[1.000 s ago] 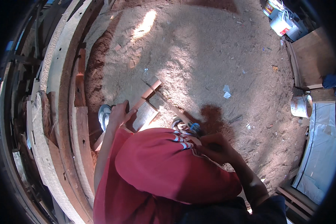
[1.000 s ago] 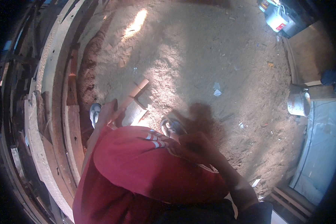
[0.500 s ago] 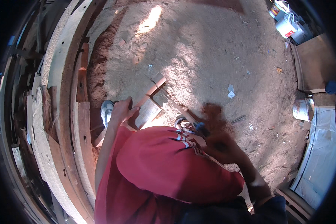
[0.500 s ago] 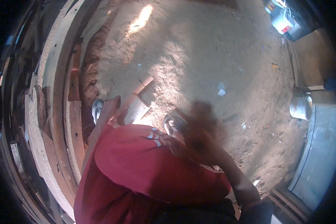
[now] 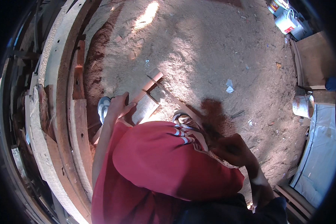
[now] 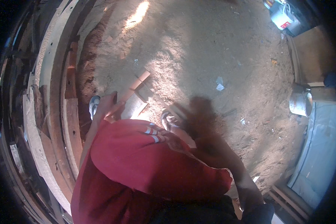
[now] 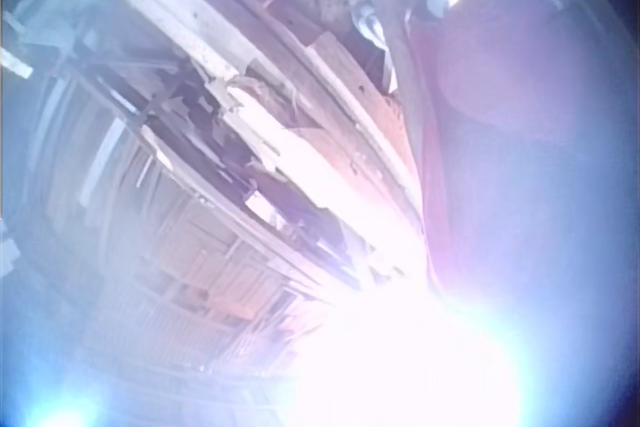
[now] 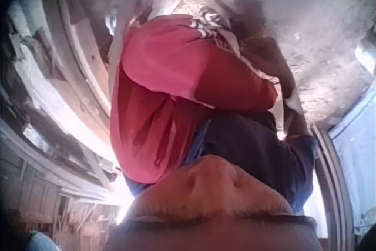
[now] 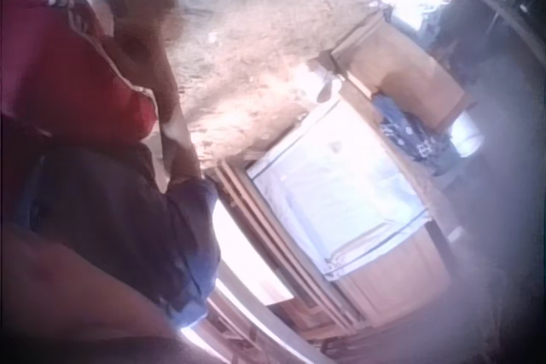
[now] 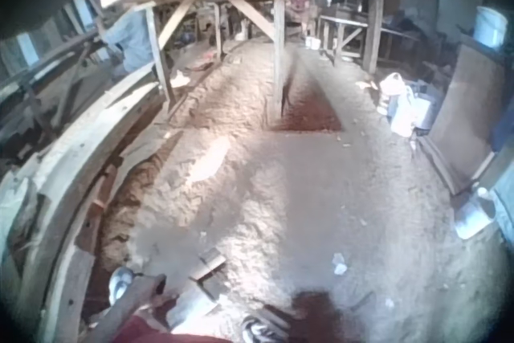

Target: The person uses a hand saw to cut a small piece of wood placed on a wooden support. They hold the wood with their left hand and saw with their right hand, producing sawdust as they work.

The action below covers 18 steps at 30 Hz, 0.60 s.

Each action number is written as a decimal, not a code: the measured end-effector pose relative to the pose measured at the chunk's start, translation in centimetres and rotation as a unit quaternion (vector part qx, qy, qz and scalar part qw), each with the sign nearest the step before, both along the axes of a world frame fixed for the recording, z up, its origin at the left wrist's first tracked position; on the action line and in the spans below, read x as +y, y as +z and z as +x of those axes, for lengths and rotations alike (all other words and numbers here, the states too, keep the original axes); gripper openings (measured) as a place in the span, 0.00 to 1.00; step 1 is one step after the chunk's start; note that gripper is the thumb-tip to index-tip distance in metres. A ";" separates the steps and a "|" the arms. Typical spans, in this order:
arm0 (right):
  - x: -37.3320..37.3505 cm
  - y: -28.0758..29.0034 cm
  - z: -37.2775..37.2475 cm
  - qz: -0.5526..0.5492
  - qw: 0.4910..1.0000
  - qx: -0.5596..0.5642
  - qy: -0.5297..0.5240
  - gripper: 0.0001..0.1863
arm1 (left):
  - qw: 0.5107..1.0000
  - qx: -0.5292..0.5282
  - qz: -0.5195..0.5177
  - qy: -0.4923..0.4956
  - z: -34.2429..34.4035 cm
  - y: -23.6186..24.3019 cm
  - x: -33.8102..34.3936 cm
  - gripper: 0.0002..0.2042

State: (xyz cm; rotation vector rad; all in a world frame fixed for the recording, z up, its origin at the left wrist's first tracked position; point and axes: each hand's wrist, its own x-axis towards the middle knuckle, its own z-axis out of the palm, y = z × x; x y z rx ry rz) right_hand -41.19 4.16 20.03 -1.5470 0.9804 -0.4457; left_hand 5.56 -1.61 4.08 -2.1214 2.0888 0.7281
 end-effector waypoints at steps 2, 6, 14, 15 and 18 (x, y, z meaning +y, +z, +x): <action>0.5 -0.7 -2.3 -0.011 1.000 0.016 0.023 0.10 | 1.000 0.006 0.012 -0.004 -0.6 -0.2 -0.4 0.29; 0.2 -2.2 0.7 0.029 0.993 -0.077 -0.089 0.17 | 1.000 -0.005 0.016 -0.006 -0.9 -0.3 -0.4 0.30; -0.2 -2.0 -0.2 0.072 0.997 -0.024 0.022 0.21 | 0.999 0.002 -0.001 -0.035 -0.6 0.3 0.0 0.27; -0.2 -1.6 -0.3 0.085 0.995 -0.036 0.028 0.21 | 0.999 0.008 0.014 -0.039 -0.3 0.4 0.1 0.26; -0.4 -1.7 1.1 0.094 0.994 -0.063 -0.001 0.20 | 1.000 0.005 -0.015 -0.017 -0.5 0.3 -0.1 0.25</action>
